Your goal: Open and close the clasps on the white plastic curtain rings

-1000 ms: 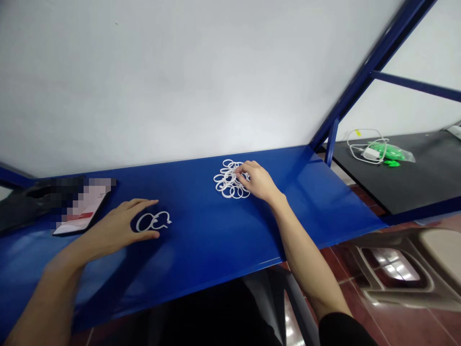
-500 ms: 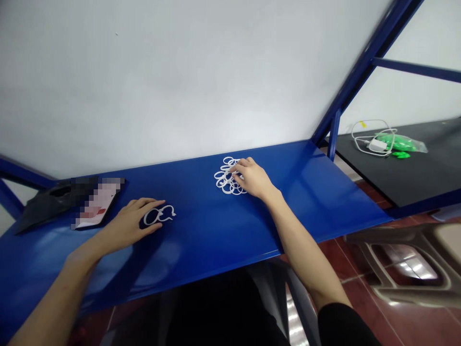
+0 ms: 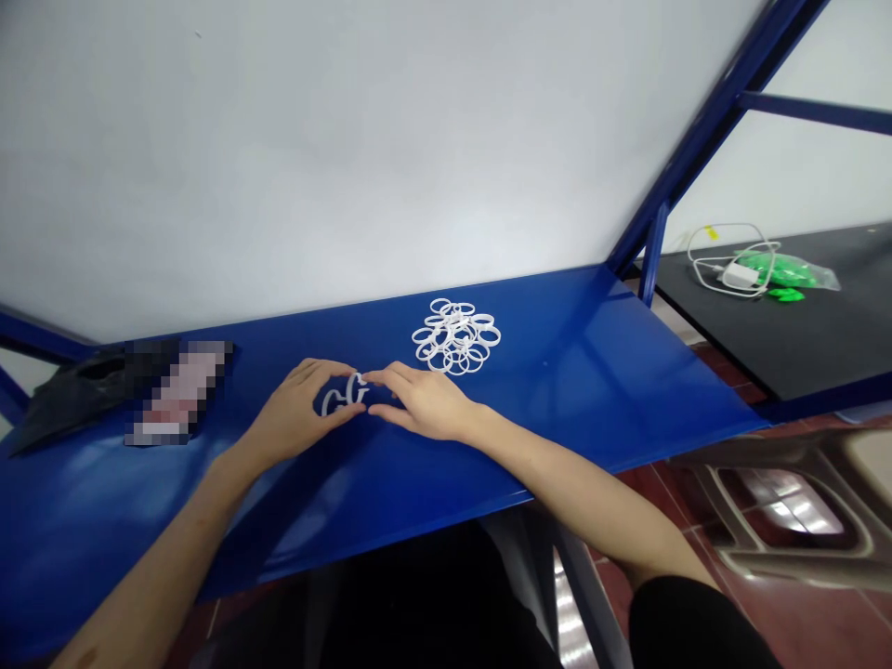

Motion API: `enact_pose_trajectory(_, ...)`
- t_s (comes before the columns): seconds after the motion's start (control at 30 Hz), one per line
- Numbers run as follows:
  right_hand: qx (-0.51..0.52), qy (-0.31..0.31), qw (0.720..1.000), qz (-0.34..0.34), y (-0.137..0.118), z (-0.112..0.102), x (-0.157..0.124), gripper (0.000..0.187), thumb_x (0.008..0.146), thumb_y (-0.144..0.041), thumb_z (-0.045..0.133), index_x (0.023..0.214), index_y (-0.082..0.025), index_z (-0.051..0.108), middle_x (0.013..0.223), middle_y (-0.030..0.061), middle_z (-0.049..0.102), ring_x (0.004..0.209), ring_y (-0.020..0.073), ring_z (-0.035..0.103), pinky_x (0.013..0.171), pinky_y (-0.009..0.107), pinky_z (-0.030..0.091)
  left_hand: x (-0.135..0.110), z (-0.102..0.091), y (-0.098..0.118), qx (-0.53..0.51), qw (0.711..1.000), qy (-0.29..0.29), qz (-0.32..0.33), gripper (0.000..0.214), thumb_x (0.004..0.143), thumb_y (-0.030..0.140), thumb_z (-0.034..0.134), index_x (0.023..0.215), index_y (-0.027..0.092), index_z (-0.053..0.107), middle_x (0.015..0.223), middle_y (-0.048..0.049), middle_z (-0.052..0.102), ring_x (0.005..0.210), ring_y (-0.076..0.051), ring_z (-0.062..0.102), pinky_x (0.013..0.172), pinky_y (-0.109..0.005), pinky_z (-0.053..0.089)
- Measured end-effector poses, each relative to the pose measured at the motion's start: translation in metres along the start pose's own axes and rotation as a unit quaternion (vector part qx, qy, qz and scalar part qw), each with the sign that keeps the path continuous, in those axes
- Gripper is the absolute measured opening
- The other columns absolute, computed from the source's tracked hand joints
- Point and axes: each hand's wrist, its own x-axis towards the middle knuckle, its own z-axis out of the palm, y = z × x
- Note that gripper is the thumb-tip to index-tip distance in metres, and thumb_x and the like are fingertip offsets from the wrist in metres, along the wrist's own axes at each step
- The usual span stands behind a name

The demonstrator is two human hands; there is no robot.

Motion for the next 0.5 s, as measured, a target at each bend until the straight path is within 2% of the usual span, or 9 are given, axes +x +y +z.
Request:
enact_pose_trajectory(0.1, 0.019, 0.012, 1.000, 0.011, 0.000, 0.001, -0.001, 0.032, 0.101, -0.036, 0.056, 0.129, -0.021, 0.056, 0.119, 0.0095, 0.067, 0.087, 0.0171, 0.070, 0.075, 0.032, 0.060, 0.003, 0.014, 0.005, -0.006, 1.000, 0.008, 0.020, 0.040, 0.087, 0.053, 0.065, 0.111, 0.022, 0.062, 0.111, -0.0077, 0.070, 0.107, -0.028, 0.060, 0.098, -0.044, 0.047)
enact_pose_trajectory(0.23, 0.012, 0.001, 1.000, -0.007, 0.006, 0.001, -0.001, 0.020, 0.101, -0.029, 0.055, 0.117, -0.018, 0.062, 0.109, 0.0076, 0.070, 0.089, 0.0172, 0.070, 0.079, 0.031, 0.059, -0.001, 0.029, 0.007, 0.011, 0.999, 0.029, 0.032, 0.037, 0.086, 0.050, 0.067, 0.108, 0.021, 0.062, 0.104, -0.0078, 0.072, 0.103, -0.028, 0.062, 0.095, -0.044, 0.047)
enact_pose_trajectory(0.37, 0.020, -0.009, 0.999, -0.038, 0.006, -0.001, 0.002, 0.017, 0.103, -0.025, 0.051, 0.109, -0.016, 0.064, 0.105, 0.0082, 0.071, 0.094, 0.0184, 0.068, 0.083, 0.032, 0.057, -0.007, 0.034, 0.008, 0.015, 0.997, 0.065, 0.034, 0.036, 0.087, 0.050, 0.068, 0.108, 0.021, 0.062, 0.101, -0.0070, 0.072, 0.102, -0.027, 0.062, 0.095, -0.043, 0.047)
enact_pose_trajectory(0.5, 0.029, -0.030, 0.997, -0.063, 0.006, -0.004, 0.002, 0.019, 0.104, -0.023, 0.047, 0.107, -0.017, 0.065, 0.101, 0.0078, 0.071, 0.093, 0.0185, 0.066, 0.084, 0.034, 0.056, -0.010, 0.035, 0.008, -0.003, 0.997, 0.063, 0.046, 0.034, 0.087, 0.050, 0.068, 0.104, 0.021, 0.064, 0.099, -0.0060, 0.072, 0.098, -0.025, 0.062, 0.092, -0.041, 0.049)
